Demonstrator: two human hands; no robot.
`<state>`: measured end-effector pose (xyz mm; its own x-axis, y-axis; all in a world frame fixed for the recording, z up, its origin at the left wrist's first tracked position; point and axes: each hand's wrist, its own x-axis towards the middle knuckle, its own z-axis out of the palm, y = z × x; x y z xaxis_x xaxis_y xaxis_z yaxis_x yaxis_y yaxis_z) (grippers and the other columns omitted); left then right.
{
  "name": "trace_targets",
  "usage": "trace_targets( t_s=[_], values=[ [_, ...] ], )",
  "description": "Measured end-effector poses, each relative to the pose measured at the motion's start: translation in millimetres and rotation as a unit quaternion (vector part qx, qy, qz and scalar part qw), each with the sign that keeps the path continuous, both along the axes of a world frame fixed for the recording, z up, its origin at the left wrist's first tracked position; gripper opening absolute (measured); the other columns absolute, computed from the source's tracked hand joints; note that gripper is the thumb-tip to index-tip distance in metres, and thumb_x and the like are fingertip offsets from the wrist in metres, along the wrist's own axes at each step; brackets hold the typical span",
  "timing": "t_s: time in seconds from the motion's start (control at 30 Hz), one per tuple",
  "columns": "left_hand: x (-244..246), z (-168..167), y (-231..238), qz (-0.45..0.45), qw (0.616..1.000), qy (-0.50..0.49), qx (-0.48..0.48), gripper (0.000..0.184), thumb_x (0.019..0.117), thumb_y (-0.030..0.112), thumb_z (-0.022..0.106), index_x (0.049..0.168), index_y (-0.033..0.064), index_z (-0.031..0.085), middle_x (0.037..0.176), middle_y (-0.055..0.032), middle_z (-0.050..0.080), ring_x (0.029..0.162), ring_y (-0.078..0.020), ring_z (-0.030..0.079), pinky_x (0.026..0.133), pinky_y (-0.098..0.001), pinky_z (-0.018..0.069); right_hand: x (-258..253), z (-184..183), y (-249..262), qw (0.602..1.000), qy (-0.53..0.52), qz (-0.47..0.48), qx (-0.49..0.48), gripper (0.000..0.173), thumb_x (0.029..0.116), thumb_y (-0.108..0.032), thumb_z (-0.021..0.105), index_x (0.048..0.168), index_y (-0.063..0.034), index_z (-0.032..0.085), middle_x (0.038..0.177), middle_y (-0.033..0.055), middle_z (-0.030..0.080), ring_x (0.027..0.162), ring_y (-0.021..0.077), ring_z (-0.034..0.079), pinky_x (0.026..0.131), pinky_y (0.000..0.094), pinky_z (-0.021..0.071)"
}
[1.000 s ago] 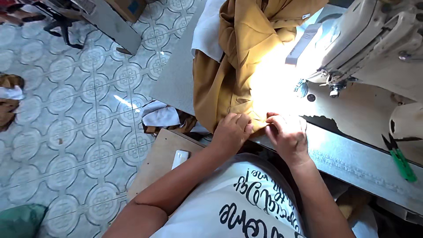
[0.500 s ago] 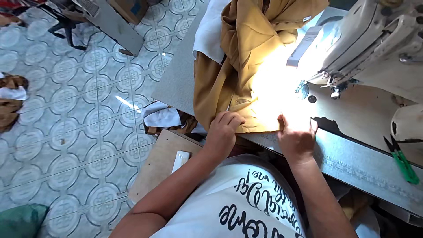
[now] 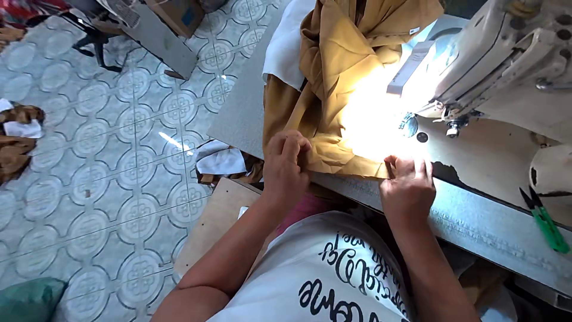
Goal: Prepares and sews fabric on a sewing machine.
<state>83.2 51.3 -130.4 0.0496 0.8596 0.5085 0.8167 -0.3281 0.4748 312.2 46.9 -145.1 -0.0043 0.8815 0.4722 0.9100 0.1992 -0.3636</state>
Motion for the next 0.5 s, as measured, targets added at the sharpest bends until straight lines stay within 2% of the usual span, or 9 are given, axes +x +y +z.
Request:
trace_targets(
  t_s=[0.03, 0.1, 0.17, 0.23, 0.27, 0.33, 0.43, 0.47, 0.5],
  values=[
    [1, -1, -1, -0.012, 1.0, -0.014, 0.005, 0.024, 0.0812, 0.001, 0.07, 0.104, 0.0014, 0.061, 0.114, -0.0176, 0.064, 0.112, -0.0305, 0.062, 0.095, -0.0445, 0.0532, 4, 5, -1, 0.998, 0.045, 0.026, -0.035, 0.015, 0.0886, -0.004, 0.071, 0.103, -0.0021, 0.074, 0.094, 0.0183, 0.07, 0.092, 0.0371, 0.069, 0.073, 0.0492, 0.0573],
    [6, -4, -3, -0.036, 0.999, -0.035, -0.008, 0.022, 0.0838, -0.001, 0.069, 0.103, 0.001, 0.059, 0.111, -0.0162, 0.063, 0.105, -0.0252, 0.064, 0.09, -0.0383, 0.0558, 15, 14, 0, 0.967, 0.181, 0.103, -0.144, 0.013, 0.0974, -0.01, 0.064, 0.105, -0.0088, 0.074, 0.094, 0.0047, 0.071, 0.084, 0.0141, 0.069, 0.074, 0.0326, 0.0592],
    [10, -12, -4, -0.051, 0.997, -0.035, -0.036, 0.024, 0.081, -0.003, 0.072, 0.102, 0.0002, 0.061, 0.112, -0.0174, 0.064, 0.103, -0.0266, 0.066, 0.086, -0.0404, 0.0578, 26, 21, 5, 0.861, 0.401, 0.178, -0.257, 0.017, 0.1038, -0.018, 0.057, 0.103, -0.0121, 0.073, 0.091, -0.0046, 0.072, 0.082, 0.0022, 0.069, 0.077, 0.0228, 0.0593],
    [14, -19, -5, -0.061, 0.995, -0.011, -0.076, 0.031, 0.0773, -0.007, 0.074, 0.105, -0.0005, 0.063, 0.114, -0.0184, 0.065, 0.101, -0.03, 0.068, 0.081, -0.0455, 0.0603, 29, 22, 9, 0.691, 0.621, 0.221, -0.297, 0.022, 0.1018, -0.034, 0.062, 0.095, -0.0159, 0.074, 0.089, -0.0017, 0.076, 0.082, 0.0072, 0.072, 0.08, 0.0274, 0.0616],
    [16, -21, -6, -0.065, 0.993, -0.001, -0.098, 0.034, 0.0766, -0.009, 0.074, 0.107, -0.0003, 0.062, 0.115, -0.0185, 0.064, 0.099, -0.0306, 0.069, 0.078, -0.0466, 0.061, 28, 20, 11, 0.622, 0.682, 0.239, -0.301, 0.025, 0.0997, -0.039, 0.065, 0.095, -0.0171, 0.075, 0.091, 0.0002, 0.076, 0.085, 0.0101, 0.074, 0.082, 0.0309, 0.0627],
    [20, -22, -7, -0.079, 0.988, -0.001, -0.132, 0.034, 0.0797, -0.009, 0.073, 0.11, 0.0005, 0.061, 0.116, -0.0181, 0.064, 0.099, -0.0303, 0.069, 0.078, -0.0467, 0.0612, 22, 14, 14, 0.524, 0.753, 0.262, -0.3, 0.029, 0.1021, -0.041, 0.06, 0.102, -0.0145, 0.073, 0.098, 0.0046, 0.076, 0.093, 0.0155, 0.074, 0.086, 0.0367, 0.0626],
    [14, -20, -3, -0.131, 0.961, -0.12, -0.211, 0.026, 0.0915, -0.005, 0.064, 0.117, 0.0017, 0.06, 0.11, -0.0099, 0.067, 0.097, -0.0171, 0.068, 0.084, -0.0377, 0.0596, 15, 7, 18, 0.457, 0.806, 0.234, -0.294, 0.037, 0.1091, -0.039, 0.043, 0.112, -0.0125, 0.069, 0.102, 0.0076, 0.074, 0.094, 0.0181, 0.074, 0.083, 0.0377, 0.0633],
    [8, -19, -1, -0.173, 0.93, -0.207, -0.249, 0.025, 0.0955, -0.002, 0.06, 0.119, 0.0041, 0.058, 0.106, -0.0052, 0.068, 0.094, -0.0106, 0.068, 0.084, -0.0319, 0.0593, 15, 4, 19, 0.452, 0.812, 0.221, -0.296, 0.038, 0.1101, -0.037, 0.039, 0.112, -0.0132, 0.068, 0.102, 0.0071, 0.074, 0.094, 0.0167, 0.074, 0.082, 0.0363, 0.0633],
    [3, -19, 1, -0.226, 0.876, -0.313, -0.289, 0.023, 0.0993, 0.002, 0.058, 0.121, 0.0087, 0.055, 0.101, -0.0007, 0.067, 0.089, -0.0064, 0.067, 0.082, -0.0277, 0.0588, 16, 0, 19, 0.45, 0.813, 0.214, -0.301, 0.036, 0.1094, -0.035, 0.041, 0.11, -0.0143, 0.069, 0.1, 0.0064, 0.075, 0.093, 0.0154, 0.074, 0.081, 0.0352, 0.0631]
  ],
)
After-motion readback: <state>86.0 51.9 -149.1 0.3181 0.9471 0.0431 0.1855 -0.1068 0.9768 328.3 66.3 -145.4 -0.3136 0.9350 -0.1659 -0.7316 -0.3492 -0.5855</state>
